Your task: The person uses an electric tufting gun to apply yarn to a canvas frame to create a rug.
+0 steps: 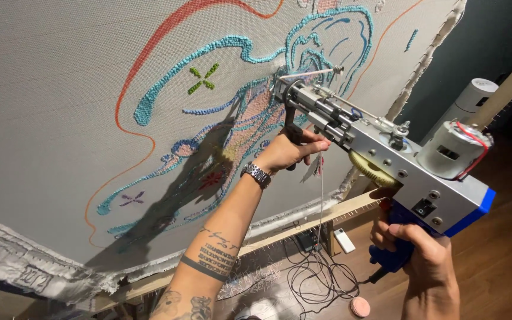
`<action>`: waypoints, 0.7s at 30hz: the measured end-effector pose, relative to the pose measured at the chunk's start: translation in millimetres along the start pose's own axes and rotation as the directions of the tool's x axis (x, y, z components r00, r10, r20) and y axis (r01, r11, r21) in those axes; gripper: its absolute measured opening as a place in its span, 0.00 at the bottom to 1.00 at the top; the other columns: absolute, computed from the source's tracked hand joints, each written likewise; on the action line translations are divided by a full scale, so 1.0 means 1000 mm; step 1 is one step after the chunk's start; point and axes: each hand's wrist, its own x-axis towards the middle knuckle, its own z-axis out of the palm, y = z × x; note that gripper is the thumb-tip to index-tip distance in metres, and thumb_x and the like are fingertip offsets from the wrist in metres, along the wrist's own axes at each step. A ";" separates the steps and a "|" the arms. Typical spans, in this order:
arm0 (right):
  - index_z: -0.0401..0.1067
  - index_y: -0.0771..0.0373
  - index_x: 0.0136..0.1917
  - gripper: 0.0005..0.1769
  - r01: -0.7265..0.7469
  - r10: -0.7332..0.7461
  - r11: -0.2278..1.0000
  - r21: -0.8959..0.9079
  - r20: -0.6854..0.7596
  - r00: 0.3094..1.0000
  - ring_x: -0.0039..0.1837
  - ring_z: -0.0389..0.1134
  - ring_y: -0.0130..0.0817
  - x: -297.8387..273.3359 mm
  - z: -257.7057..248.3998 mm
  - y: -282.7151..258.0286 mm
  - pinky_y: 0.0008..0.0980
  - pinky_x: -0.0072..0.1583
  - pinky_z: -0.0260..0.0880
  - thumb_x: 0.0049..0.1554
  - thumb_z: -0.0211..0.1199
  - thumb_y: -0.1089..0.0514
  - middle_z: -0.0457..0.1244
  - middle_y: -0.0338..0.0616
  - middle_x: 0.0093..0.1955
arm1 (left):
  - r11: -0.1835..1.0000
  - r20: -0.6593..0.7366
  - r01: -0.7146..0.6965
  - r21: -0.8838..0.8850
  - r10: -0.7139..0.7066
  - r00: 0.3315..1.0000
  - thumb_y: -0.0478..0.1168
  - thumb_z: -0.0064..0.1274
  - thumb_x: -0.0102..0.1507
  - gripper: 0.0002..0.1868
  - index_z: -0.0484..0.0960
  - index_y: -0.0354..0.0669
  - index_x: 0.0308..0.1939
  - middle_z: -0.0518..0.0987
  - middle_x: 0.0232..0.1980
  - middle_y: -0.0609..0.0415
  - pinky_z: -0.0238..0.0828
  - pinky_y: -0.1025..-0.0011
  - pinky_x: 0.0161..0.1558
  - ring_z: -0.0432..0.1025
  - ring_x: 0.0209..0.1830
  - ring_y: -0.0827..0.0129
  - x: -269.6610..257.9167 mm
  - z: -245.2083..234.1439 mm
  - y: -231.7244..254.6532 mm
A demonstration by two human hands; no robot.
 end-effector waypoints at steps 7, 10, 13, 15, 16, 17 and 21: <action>0.67 0.76 0.56 0.24 -0.081 0.078 0.996 0.040 0.078 0.994 0.30 0.54 0.33 0.014 -0.008 0.042 0.35 0.35 0.57 0.44 0.56 0.66 0.57 0.47 0.32 | 0.986 -0.056 0.137 0.098 -0.132 0.990 0.51 0.63 0.61 0.17 0.90 0.46 0.47 0.85 0.37 0.59 0.68 0.76 0.27 0.76 0.28 0.80 -0.024 -0.014 -0.042; 0.67 0.77 0.54 0.23 -0.165 0.164 0.986 0.009 0.044 0.985 0.31 0.55 0.34 0.018 -0.003 0.048 0.34 0.34 0.56 0.43 0.56 0.67 0.58 0.48 0.32 | 0.990 -0.071 0.133 0.048 -0.129 0.989 0.50 0.63 0.60 0.17 0.90 0.45 0.47 0.86 0.37 0.60 0.69 0.76 0.29 0.77 0.29 0.80 -0.027 -0.021 -0.057; 0.66 0.77 0.53 0.22 -0.174 0.174 0.984 -0.024 0.027 0.984 0.31 0.55 0.34 0.020 0.001 0.050 0.34 0.34 0.56 0.43 0.55 0.67 0.59 0.49 0.33 | 0.994 -0.078 0.105 -0.009 -0.105 0.991 0.50 0.65 0.59 0.17 0.89 0.44 0.46 0.86 0.38 0.59 0.71 0.76 0.31 0.77 0.29 0.79 -0.030 -0.025 -0.060; 0.66 0.77 0.54 0.22 -0.140 0.140 0.990 -0.004 0.093 0.986 0.31 0.55 0.34 0.022 0.000 0.054 0.33 0.34 0.56 0.44 0.55 0.67 0.57 0.48 0.32 | 0.993 -0.090 0.114 0.025 -0.111 0.990 0.50 0.67 0.59 0.18 0.90 0.44 0.47 0.85 0.36 0.57 0.70 0.75 0.32 0.76 0.29 0.78 -0.032 -0.027 -0.057; 0.66 0.77 0.54 0.22 -0.142 0.142 0.990 -0.005 0.092 0.986 0.31 0.55 0.34 0.022 0.002 0.054 0.33 0.34 0.56 0.44 0.55 0.67 0.57 0.48 0.32 | 0.993 -0.090 0.115 0.023 -0.112 0.990 0.50 0.67 0.59 0.18 0.90 0.44 0.47 0.85 0.36 0.57 0.70 0.75 0.32 0.76 0.29 0.78 -0.031 -0.028 -0.059; 0.67 0.77 0.55 0.23 -0.136 0.135 0.991 0.008 0.098 0.986 0.31 0.55 0.34 0.022 0.004 0.054 0.32 0.34 0.56 0.44 0.55 0.67 0.57 0.48 0.32 | 0.994 -0.084 0.111 0.011 -0.110 0.990 0.50 0.67 0.58 0.18 0.90 0.43 0.47 0.85 0.37 0.57 0.71 0.75 0.32 0.76 0.29 0.78 -0.030 -0.029 -0.061; 0.68 0.76 0.56 0.25 -0.138 0.139 0.990 -0.016 0.077 0.987 0.31 0.56 0.33 0.020 0.022 0.044 0.31 0.33 0.56 0.44 0.54 0.68 0.58 0.48 0.33 | 0.995 -0.074 0.097 -0.007 -0.098 0.992 0.50 0.67 0.57 0.20 0.89 0.42 0.47 0.86 0.39 0.57 0.72 0.74 0.32 0.77 0.29 0.77 -0.026 -0.033 -0.065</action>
